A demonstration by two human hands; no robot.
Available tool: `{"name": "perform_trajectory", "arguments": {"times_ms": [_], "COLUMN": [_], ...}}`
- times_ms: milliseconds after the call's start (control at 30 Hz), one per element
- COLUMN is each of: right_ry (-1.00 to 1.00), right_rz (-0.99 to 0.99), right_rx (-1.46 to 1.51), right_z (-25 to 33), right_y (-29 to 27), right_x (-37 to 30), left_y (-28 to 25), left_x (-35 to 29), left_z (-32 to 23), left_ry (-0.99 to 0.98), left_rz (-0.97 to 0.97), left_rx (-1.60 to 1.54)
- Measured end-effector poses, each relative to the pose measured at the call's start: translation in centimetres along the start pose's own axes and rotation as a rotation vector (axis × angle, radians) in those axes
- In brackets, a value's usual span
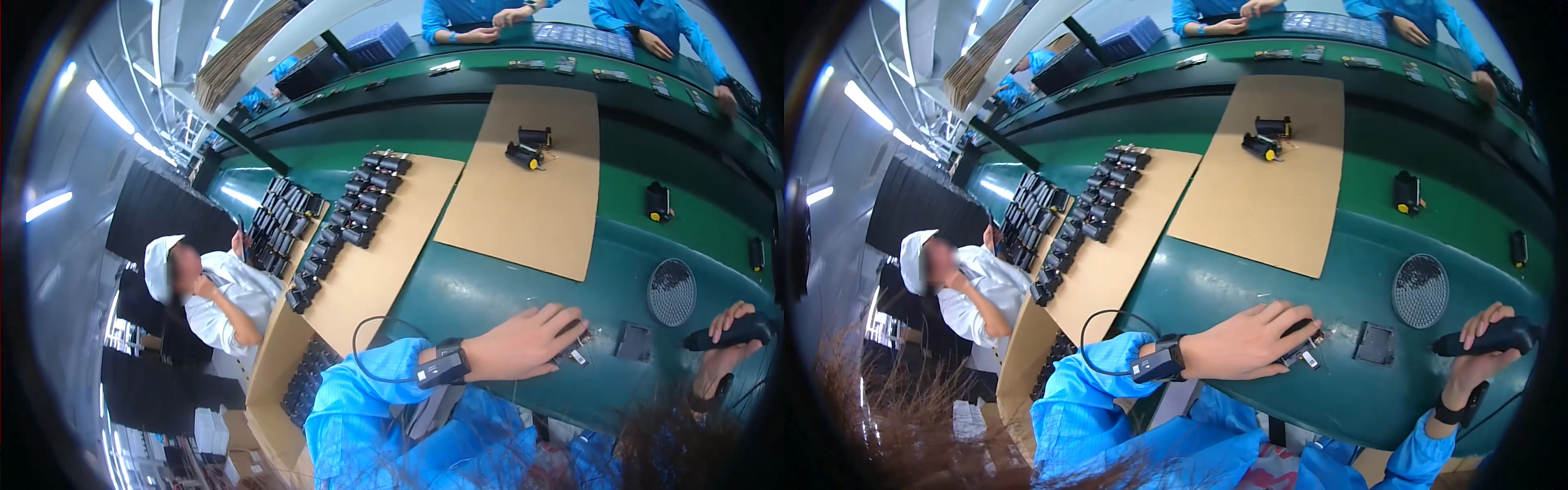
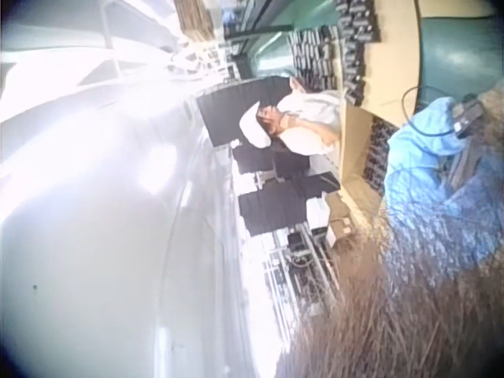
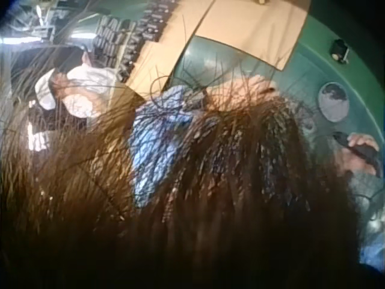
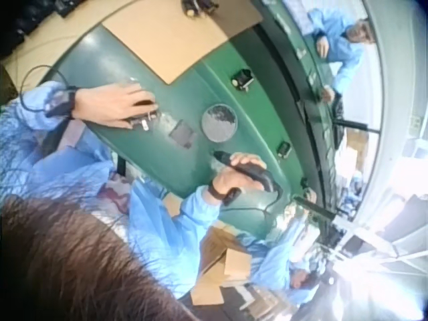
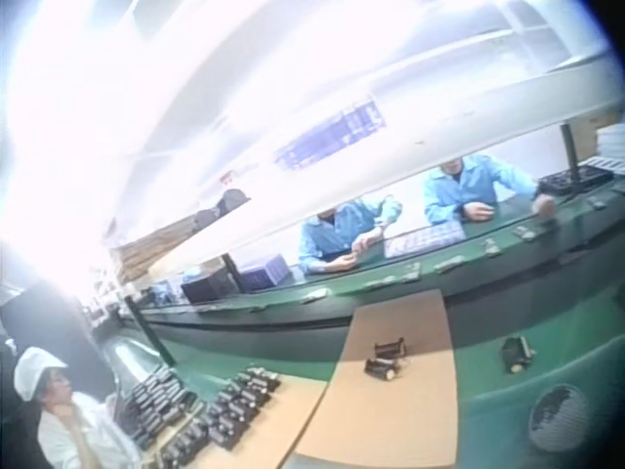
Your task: Assembling small electronic components using a handheld power screwdriver at an industrial assembly line station.
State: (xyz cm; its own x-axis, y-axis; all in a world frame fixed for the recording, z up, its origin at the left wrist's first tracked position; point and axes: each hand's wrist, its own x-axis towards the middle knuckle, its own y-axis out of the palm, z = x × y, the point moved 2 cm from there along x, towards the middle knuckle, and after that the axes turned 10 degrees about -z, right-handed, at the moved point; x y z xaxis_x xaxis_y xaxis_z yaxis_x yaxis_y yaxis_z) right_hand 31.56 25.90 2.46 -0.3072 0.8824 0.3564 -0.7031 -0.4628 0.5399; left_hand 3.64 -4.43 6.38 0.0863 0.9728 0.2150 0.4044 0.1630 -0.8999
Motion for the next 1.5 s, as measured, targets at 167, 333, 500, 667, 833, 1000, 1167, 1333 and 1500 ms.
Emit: {"name": "perform_trajectory", "arguments": {"times_ms": [167, 333, 500, 667, 833, 1000, 1167, 1333, 1500], "right_ry": [-0.007, 0.014, -0.097, -0.092, -0.090, -0.052, -0.080, -0.029, -0.104], "right_rz": [0.005, 0.061, -0.238, -0.221, -0.131, -0.115, -0.164, -0.137, -0.132], "right_rx": [-0.015, 0.000, -0.183, -0.240, -0.196, -0.140, -0.132, -0.092, -0.161], "right_z": [-0.2, -0.8, -0.2, -0.3, -0.1, -0.2, 0.9, 0.1, 0.7], "right_y": [1.3, -1.3, -1.4, -0.6, -1.8, -1.6, -0.9, 3.6, 3.9], "right_x": [0.2, 0.6, -0.2, -0.1, 0.2, 0.1, -0.6, -0.6, -0.2], "left_y": [-0.1, -3.3, -9.4, -10.6, -9.9, -9.9, -9.7, -8.4, -2.8], "left_x": [-1.0, -2.2, -11.2, -25.5, -26.8, -26.4, -23.8, -12.9, 6.2], "left_z": [0.8, 1.9, 7.3, 14.6, 17.1, 19.1, 20.4, 16.4, 12.3], "left_ry": [0.218, -0.012, -0.635, -1.139, -1.252, -1.040, -1.109, -0.719, -0.224], "left_rz": [-0.040, -0.085, -0.567, -0.667, -0.677, -0.655, -0.543, -0.586, -0.437], "left_rx": [0.151, 0.026, 0.161, 0.496, 0.585, 0.832, 0.861, 0.762, 0.071]}}
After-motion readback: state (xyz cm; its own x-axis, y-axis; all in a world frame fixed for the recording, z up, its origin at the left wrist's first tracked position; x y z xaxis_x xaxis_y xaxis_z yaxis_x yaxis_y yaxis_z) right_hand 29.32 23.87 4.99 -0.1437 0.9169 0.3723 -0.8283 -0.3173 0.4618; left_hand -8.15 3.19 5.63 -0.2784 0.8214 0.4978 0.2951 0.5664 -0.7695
